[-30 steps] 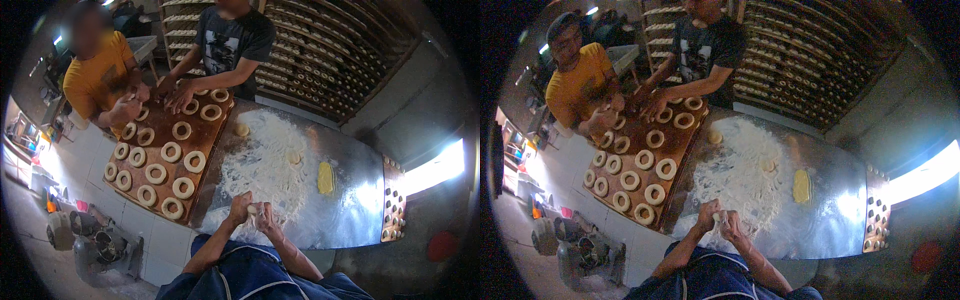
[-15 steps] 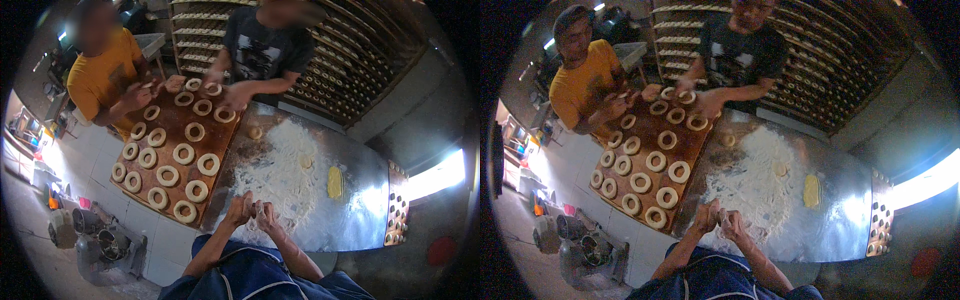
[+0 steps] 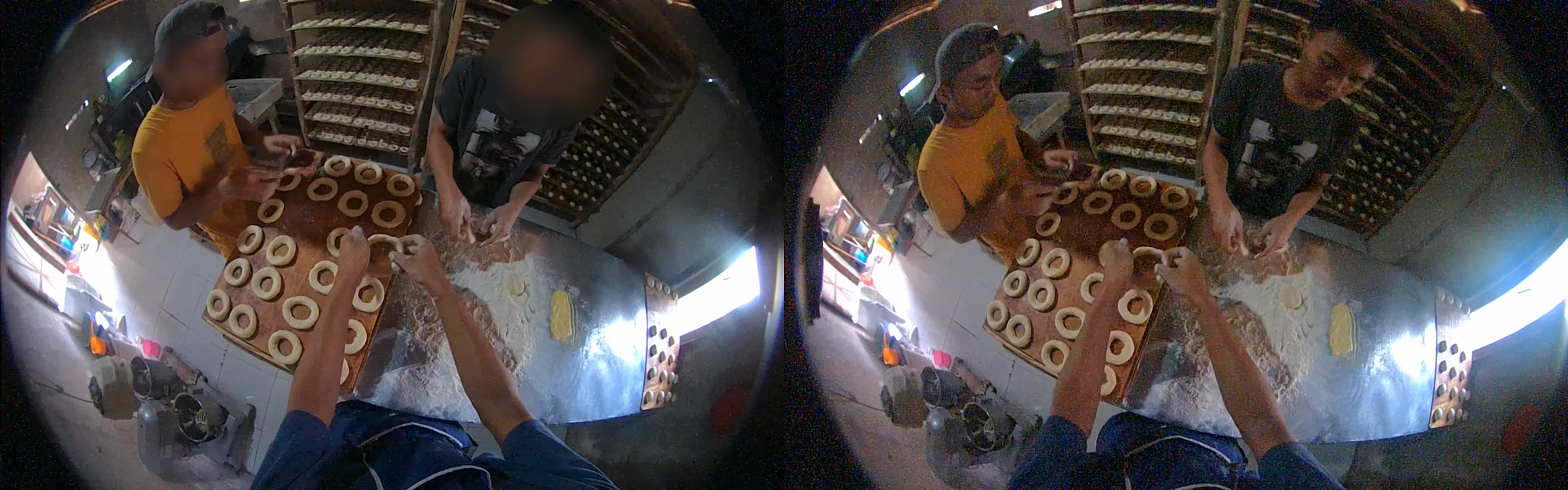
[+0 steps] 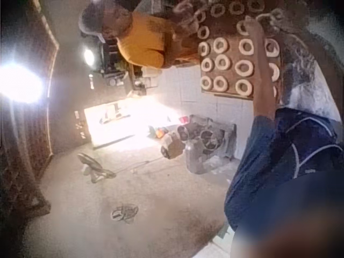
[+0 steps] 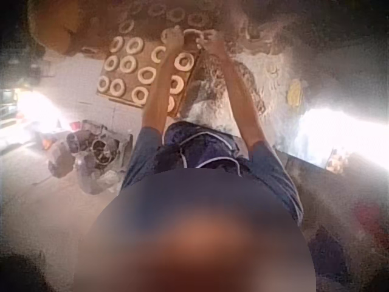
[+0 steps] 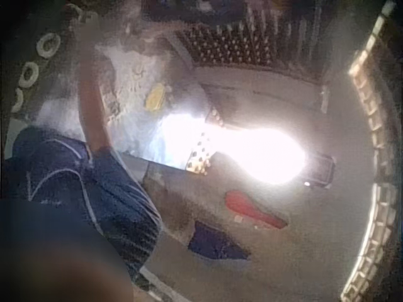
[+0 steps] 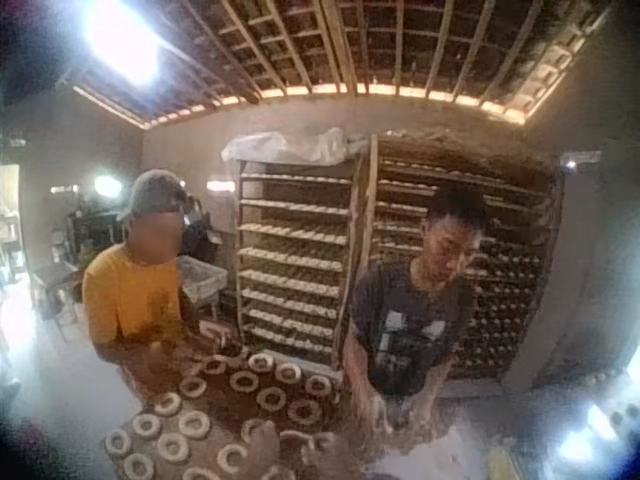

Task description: The person shapes small dough balls into rings by hand, placing them on a wooden board. Another person assists by arranging the shaped dough on the board and moving it to a rack.

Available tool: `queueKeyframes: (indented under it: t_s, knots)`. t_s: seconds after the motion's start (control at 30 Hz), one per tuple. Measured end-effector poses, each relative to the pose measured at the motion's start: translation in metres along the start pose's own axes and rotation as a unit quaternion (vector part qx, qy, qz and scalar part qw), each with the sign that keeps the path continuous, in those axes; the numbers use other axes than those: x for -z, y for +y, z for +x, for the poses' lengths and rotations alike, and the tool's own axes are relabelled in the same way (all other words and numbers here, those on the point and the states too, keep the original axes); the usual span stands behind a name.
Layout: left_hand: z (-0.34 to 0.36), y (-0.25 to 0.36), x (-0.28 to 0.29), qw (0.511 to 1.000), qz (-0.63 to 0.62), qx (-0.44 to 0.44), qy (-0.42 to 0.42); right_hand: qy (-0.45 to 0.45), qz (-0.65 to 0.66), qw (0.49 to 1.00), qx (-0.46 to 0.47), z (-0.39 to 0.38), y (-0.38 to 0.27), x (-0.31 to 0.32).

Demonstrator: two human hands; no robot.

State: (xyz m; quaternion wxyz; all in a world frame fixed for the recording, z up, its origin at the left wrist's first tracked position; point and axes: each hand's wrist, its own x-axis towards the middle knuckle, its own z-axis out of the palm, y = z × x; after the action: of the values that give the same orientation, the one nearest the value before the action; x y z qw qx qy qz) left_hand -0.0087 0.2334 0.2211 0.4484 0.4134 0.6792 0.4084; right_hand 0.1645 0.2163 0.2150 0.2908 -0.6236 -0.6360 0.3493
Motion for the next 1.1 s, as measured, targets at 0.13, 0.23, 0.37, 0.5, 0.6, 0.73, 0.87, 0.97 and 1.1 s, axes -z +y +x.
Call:
queueKeyframes:
  t_s: [0.13, 0.23, 0.37, 0.5, 0.6, 0.73, 0.87, 0.97, 1.1]
  knots:
    - [0.009, -0.043, 0.006, 0.883, 0.444, -0.149, 0.039, 0.083, -0.162, 0.983, -0.013, -0.021, 0.058, 0.000]
    - [-0.022, -0.050, 0.026, 0.870, 0.400, -0.279, 0.071, 0.089, -0.105, 0.986, -0.089, -0.060, 0.100, 0.036]
    - [-0.023, -0.065, 0.014, 0.814, 0.461, -0.346, 0.078, 0.262, -0.206, 0.931, -0.150, -0.072, 0.193, 0.106]
    - [0.006, -0.106, -0.049, 0.786, 0.427, -0.444, 0.055, 0.302, -0.381, 0.861, -0.152, -0.072, 0.289, 0.157]
    - [-0.022, -0.093, -0.058, 0.778, 0.405, -0.461, 0.136, 0.215, -0.312, 0.917, -0.123, -0.062, 0.260, 0.163]
    - [-0.085, -0.078, -0.098, 0.903, 0.222, -0.349, -0.120, 0.226, -0.087, 0.963, -0.116, -0.071, 0.244, 0.160]
    - [-0.150, -0.057, -0.154, 0.946, 0.015, -0.239, -0.217, 0.179, 0.455, 0.871, -0.049, -0.126, 0.195, 0.130]
    - [-0.176, -0.057, -0.186, 0.939, -0.138, -0.138, -0.284, 0.180, 0.452, 0.874, -0.016, -0.170, 0.157, 0.117]
    - [-0.209, -0.051, -0.192, 0.930, -0.167, -0.159, -0.287, 0.179, 0.204, 0.961, -0.059, -0.204, 0.141, 0.133]
